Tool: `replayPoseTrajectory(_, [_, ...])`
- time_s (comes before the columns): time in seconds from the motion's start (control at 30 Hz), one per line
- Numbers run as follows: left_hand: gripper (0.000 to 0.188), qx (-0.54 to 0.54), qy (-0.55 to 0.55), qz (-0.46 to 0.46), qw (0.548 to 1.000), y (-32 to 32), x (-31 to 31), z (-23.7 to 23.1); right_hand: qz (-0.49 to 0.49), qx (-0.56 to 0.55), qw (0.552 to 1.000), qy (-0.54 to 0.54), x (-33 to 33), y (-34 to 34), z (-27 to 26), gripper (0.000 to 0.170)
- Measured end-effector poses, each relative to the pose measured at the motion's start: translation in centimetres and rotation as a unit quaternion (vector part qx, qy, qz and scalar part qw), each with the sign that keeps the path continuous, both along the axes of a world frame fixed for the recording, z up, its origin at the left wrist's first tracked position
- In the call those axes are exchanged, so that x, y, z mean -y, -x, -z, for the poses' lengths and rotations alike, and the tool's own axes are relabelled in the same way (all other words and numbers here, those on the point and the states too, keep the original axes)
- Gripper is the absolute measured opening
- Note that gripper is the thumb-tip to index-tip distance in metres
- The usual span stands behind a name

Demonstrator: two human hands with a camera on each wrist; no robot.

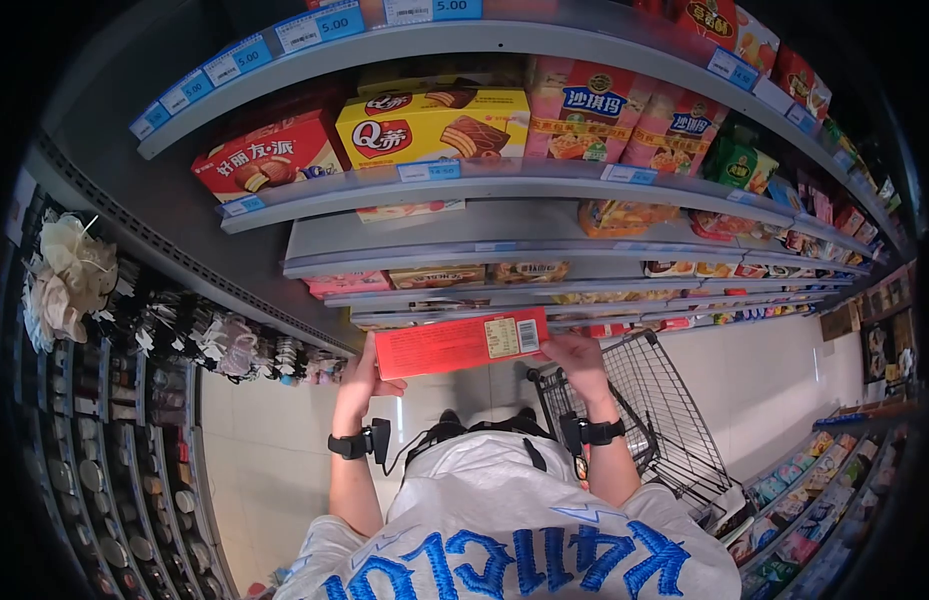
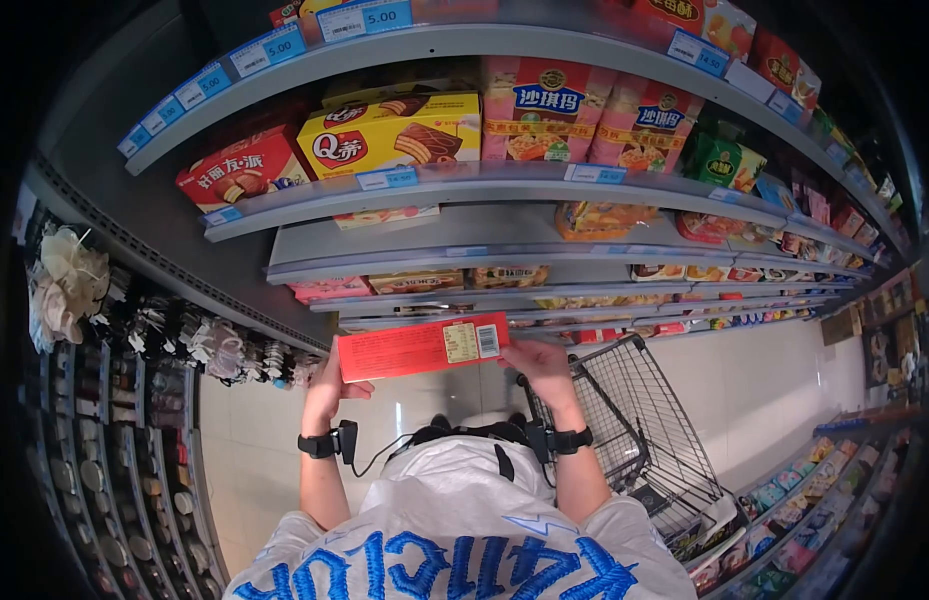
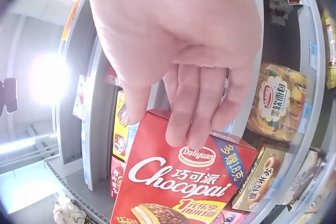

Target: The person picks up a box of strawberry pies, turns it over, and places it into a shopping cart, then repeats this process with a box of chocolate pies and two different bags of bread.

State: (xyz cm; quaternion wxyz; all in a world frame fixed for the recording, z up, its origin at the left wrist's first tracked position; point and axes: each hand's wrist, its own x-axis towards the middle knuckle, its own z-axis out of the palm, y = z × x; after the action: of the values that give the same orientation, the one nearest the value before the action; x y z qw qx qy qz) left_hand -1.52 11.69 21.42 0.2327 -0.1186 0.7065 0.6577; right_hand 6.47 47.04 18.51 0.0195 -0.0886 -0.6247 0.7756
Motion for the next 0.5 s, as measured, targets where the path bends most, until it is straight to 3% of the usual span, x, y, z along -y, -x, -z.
replayPoseTrajectory(0.27, [0.093,0.077,0.049,0.066,0.994,0.6,2.1,1.1,0.023,0.055,0.994,-0.096,2.0,-1.4,-1.3,0.022])
replayPoseTrajectory(0.5, [0.089,0.110,0.034,0.114,0.987,2.0,2.5,3.5,0.050,0.075,0.984,-0.154,2.8,-4.4,-2.2,0.027])
